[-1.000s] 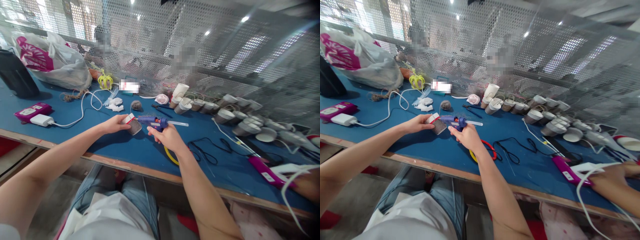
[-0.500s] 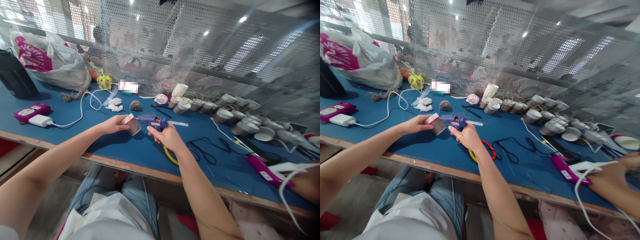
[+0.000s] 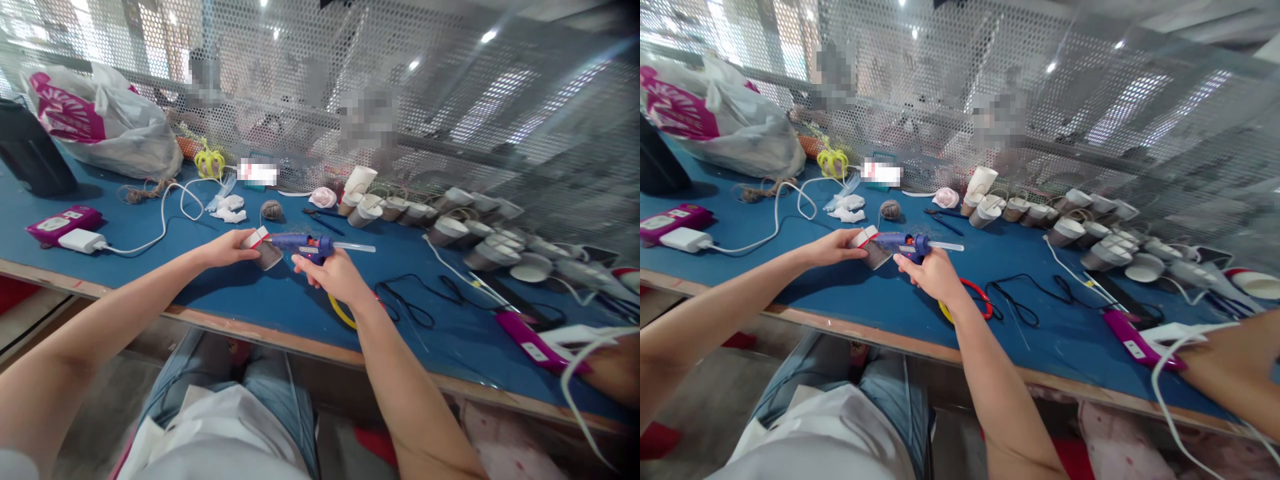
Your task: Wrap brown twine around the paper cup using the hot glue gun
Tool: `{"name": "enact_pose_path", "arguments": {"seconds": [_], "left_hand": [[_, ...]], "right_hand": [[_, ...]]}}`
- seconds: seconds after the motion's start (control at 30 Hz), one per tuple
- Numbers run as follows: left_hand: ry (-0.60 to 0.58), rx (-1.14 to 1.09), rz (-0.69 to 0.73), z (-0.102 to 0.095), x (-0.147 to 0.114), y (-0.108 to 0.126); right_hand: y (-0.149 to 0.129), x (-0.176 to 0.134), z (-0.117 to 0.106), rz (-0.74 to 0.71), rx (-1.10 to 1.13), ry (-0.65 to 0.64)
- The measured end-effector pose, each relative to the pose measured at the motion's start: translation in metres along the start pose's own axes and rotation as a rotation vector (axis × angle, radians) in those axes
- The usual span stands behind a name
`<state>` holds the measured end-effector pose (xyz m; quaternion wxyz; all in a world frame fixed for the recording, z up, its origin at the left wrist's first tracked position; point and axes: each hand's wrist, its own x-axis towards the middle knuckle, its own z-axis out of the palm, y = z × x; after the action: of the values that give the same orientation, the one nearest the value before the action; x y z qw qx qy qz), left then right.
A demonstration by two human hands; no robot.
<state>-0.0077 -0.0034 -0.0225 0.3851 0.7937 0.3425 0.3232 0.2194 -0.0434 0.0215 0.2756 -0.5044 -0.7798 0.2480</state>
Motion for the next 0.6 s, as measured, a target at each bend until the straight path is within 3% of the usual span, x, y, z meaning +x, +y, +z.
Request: {"name": "enact_pose_path", "arguments": {"seconds": [0.6], "left_hand": [[-0.029, 0.026, -0.002, -0.0032, -0.0013, -0.0002]], "right_hand": [[0.0074, 0.0045, -0.0025, 0.016, 0.031, 0.030]]}}
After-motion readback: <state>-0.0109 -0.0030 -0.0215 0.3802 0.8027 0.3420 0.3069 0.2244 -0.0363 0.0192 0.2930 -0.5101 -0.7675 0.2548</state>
